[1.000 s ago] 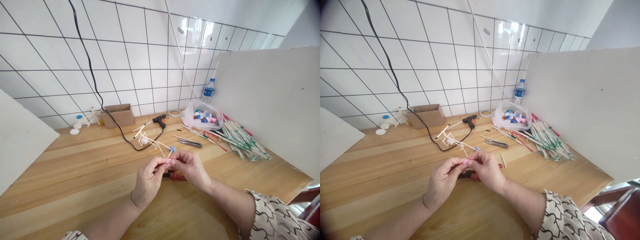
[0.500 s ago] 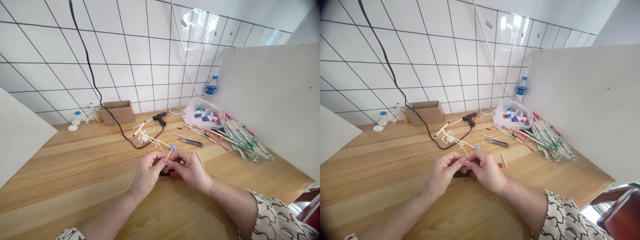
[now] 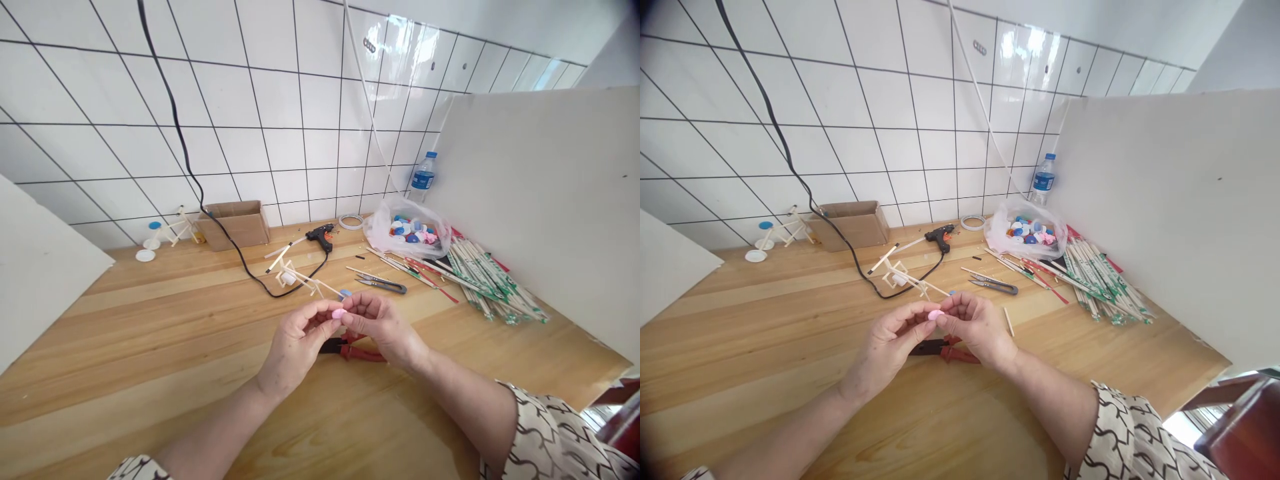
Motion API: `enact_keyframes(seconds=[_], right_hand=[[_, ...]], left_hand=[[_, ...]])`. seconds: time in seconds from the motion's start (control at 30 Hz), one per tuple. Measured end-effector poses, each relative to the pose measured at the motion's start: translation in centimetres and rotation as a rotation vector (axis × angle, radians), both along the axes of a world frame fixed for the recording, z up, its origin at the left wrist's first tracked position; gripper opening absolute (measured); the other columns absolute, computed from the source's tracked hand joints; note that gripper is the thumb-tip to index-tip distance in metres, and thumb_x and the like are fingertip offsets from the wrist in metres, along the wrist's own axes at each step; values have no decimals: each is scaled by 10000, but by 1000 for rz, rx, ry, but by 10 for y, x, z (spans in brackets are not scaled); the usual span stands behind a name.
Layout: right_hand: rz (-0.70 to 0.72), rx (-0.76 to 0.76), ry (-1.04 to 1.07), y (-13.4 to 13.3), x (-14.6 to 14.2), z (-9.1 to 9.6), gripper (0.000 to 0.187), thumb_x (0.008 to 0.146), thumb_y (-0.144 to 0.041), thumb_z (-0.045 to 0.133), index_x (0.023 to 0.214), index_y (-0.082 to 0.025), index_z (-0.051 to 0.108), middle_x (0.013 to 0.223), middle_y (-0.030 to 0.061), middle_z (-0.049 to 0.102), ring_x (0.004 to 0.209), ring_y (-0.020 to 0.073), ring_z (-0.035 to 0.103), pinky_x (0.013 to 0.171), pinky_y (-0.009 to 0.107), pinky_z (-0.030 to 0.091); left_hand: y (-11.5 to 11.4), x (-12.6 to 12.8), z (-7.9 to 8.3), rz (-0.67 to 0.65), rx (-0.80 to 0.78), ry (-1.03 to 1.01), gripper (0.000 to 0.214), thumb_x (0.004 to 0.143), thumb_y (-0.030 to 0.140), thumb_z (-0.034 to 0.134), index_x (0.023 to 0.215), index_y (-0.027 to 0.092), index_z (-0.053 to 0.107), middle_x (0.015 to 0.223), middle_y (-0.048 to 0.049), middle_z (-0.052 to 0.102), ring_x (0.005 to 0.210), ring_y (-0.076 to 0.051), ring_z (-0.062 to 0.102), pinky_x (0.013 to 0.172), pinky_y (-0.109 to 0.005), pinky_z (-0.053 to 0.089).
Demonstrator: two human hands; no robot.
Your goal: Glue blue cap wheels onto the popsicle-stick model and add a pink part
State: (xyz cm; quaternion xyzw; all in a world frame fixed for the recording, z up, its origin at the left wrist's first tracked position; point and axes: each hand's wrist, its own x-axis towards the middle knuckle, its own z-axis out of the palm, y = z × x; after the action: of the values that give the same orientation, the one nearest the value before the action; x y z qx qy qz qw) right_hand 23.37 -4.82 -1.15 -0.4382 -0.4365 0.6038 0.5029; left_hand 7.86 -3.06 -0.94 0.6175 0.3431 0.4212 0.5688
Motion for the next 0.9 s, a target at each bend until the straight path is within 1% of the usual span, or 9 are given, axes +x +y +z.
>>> enact_keyframes(seconds=[0.13, 0.27, 0.4, 0.47, 0.53, 0.67, 0.8, 0.9], right_hand=[[53, -34, 0, 0, 2, 2, 309, 655, -401, 740, 726, -128, 615, 607, -30, 567, 497, 46, 460, 496, 187, 390], [49, -34, -31, 0, 1, 2, 336, 633, -423, 750, 672, -132, 587, 556, -40, 541, 462, 45, 428, 465, 191, 341], [46, -79, 33, -4, -2, 1, 354, 610, -423, 765, 633, -142, 552, 533, -41, 546, 427, 39, 394, 426, 185, 304], [43, -112, 76, -6, -4, 3, 358, 600, -422, 771, 627, -143, 549, 525, -44, 547, 416, 41, 400, 420, 185, 311], [41, -129, 102, -7, -4, 5, 353, 599, -421, 773, 630, -142, 558, 528, -41, 554, 419, 44, 416, 429, 190, 334], [62, -120, 87, -5, -1, 7, 343, 660, -446, 726, 677, -128, 596, 565, -24, 573, 454, 43, 441, 460, 184, 341], [116, -115, 9, -5, 1, 6, 333, 684, -429, 715, 684, -118, 598, 587, -20, 573, 458, 33, 440, 456, 174, 325], [141, -112, 22, -5, 0, 6, 332, 689, -427, 712, 672, -122, 581, 583, -24, 566, 445, 33, 437, 431, 174, 314]], left_hand=[[2, -1, 1, 20, 90, 64, 132, 778, 229, 609, 873, 176, 682, 802, -21, 703, 738, -161, 655, 719, -259, 541], [2, -3, -3, 19, 210, 139, 137, 787, 221, 594, 882, 178, 683, 841, -40, 690, 765, -173, 658, 737, -269, 538], [-1, -3, -4, 46, 297, 189, 138, 785, 204, 594, 884, 182, 687, 854, -55, 691, 806, -189, 652, 775, -286, 525], [-2, -3, -2, 58, 289, 186, 129, 777, 195, 600, 865, 184, 692, 825, -50, 693, 777, -186, 654, 757, -282, 528], [-2, -3, 0, 48, 237, 151, 122, 773, 194, 602, 851, 185, 695, 796, -39, 690, 730, -177, 657, 716, -271, 537], [1, -3, 3, -22, 128, 46, 120, 787, 200, 598, 866, 185, 687, 760, -16, 691, 693, -161, 657, 683, -257, 549], [3, -3, 0, -37, 125, 8, 105, 791, 185, 603, 872, 188, 670, 738, 2, 682, 686, -141, 647, 669, -230, 544], [3, -4, -2, -52, 118, -5, 87, 805, 187, 588, 863, 194, 653, 704, 13, 666, 660, -130, 640, 647, -223, 538]])
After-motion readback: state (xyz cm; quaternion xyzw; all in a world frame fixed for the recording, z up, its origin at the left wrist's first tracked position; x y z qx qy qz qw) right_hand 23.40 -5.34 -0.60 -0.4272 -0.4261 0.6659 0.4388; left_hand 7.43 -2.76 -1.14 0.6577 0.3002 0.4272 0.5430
